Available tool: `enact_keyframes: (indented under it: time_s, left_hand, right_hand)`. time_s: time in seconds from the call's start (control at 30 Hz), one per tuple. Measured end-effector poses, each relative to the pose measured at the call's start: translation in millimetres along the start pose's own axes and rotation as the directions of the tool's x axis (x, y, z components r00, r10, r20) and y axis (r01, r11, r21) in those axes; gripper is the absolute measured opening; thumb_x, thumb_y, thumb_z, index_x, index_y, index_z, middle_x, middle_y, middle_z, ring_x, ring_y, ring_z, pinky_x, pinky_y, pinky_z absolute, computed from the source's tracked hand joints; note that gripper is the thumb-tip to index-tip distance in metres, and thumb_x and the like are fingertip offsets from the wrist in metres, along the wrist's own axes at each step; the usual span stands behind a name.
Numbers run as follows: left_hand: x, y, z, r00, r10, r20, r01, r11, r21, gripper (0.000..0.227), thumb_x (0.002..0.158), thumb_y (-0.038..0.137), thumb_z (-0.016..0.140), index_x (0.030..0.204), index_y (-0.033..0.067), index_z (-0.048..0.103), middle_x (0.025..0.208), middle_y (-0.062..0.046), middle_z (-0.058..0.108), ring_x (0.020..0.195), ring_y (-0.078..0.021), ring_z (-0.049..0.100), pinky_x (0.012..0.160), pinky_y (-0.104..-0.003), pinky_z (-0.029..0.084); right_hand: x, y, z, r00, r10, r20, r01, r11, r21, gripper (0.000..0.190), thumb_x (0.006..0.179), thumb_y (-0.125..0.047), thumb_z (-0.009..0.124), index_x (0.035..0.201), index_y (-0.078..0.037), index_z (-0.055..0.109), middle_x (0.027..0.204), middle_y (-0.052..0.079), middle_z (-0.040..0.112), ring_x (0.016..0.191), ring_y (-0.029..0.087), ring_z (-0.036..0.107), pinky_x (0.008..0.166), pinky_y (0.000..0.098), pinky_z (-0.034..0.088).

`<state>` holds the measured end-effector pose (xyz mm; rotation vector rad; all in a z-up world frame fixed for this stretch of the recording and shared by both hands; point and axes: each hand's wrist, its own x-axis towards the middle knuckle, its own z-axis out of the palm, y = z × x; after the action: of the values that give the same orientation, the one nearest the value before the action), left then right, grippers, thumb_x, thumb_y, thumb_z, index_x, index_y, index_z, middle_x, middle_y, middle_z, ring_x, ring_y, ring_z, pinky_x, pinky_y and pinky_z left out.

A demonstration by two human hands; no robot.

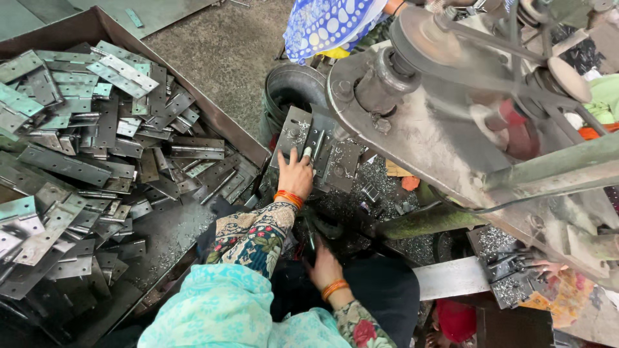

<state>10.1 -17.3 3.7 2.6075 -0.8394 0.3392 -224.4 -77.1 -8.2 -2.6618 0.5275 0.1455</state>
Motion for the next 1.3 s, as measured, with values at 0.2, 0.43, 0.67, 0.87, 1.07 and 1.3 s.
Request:
enact_keyframes:
  time_s: [0.2,0.43,0.67,0.87,1.07,1.3]
  left_hand:
    - [-12,0,1,0.996,0.045,-0.071,-0.042,0.998,0.042,0.028,0.088,0.020,0.059,0.105,0.0108,0.079,0.136,-0.005,0.063,0.138,-0.0379,0.041,0.113,-0.073,0.023]
    - [20,8,7,0.999,0.030,0.019,-0.031,0.999,0.040,0.027,0.090,0.021,0.058,0.107,0.0116,0.078,0.141,-0.005,0.060,0.141,-0.0364,0.038,0.114,-0.073,0.022]
    - [22,5,11,0.999,0.025,0.030,-0.024,0.999,-0.029,0.029,0.094,0.025,0.057,0.110,0.0105,0.077,0.139,-0.004,0.061,0.145,-0.0374,0.034,0.115,-0.075,0.016]
    - [5,7,10,1.000,0.014,-0.007,-0.014,0.999,0.029,0.037,0.094,0.026,0.054,0.121,0.0102,0.074,0.141,-0.003,0.059,0.147,-0.0383,0.030,0.114,-0.079,0.011]
    - [28,5,10,0.996,-0.029,0.086,0.025,0.998,0.051,0.040,0.098,0.034,0.051,0.124,0.0121,0.073,0.148,-0.002,0.054,0.151,-0.0381,0.025,0.116,-0.078,0.006]
    - [35,3,5,1.000,-0.025,0.005,0.024,0.999,0.032,0.039,0.097,0.036,0.054,0.120,0.0119,0.074,0.148,-0.002,0.054,0.150,-0.0385,0.024,0.114,-0.077,0.008]
  right_hand:
    - [-7,22,23,0.990,0.104,0.096,-0.108,0.993,0.045,0.075,0.083,-0.037,0.075,0.147,-0.011,0.045,0.122,0.024,0.068,0.113,0.044,0.064,0.093,0.0504,0.054]
    - [31,7,-46,0.988,0.024,0.155,-0.005,0.993,-0.119,0.068,0.085,-0.037,0.071,0.145,-0.012,0.049,0.123,0.022,0.069,0.110,0.043,0.067,0.092,0.0497,0.055]
    - [-11,24,37,0.996,-0.038,-0.082,0.046,0.995,0.089,0.079,0.082,-0.033,0.076,0.149,-0.011,0.041,0.132,0.026,0.061,0.112,0.048,0.063,0.089,0.0523,0.054]
    - [8,25,12,0.999,-0.001,0.044,-0.001,0.999,0.046,0.081,0.081,-0.031,0.077,0.149,-0.009,0.039,0.125,0.027,0.064,0.113,0.046,0.064,0.091,0.0512,0.055]
    - [29,8,-43,0.976,0.084,0.199,-0.060,0.990,-0.126,0.068,0.088,-0.033,0.072,0.149,-0.015,0.048,0.119,0.025,0.070,0.111,0.043,0.068,0.094,0.0493,0.055]
    - [-2,44,51,0.986,-0.095,-0.138,0.110,0.988,0.106,0.077,0.081,-0.031,0.078,0.148,-0.010,0.046,0.126,0.025,0.066,0.110,0.046,0.065,0.089,0.0503,0.056]
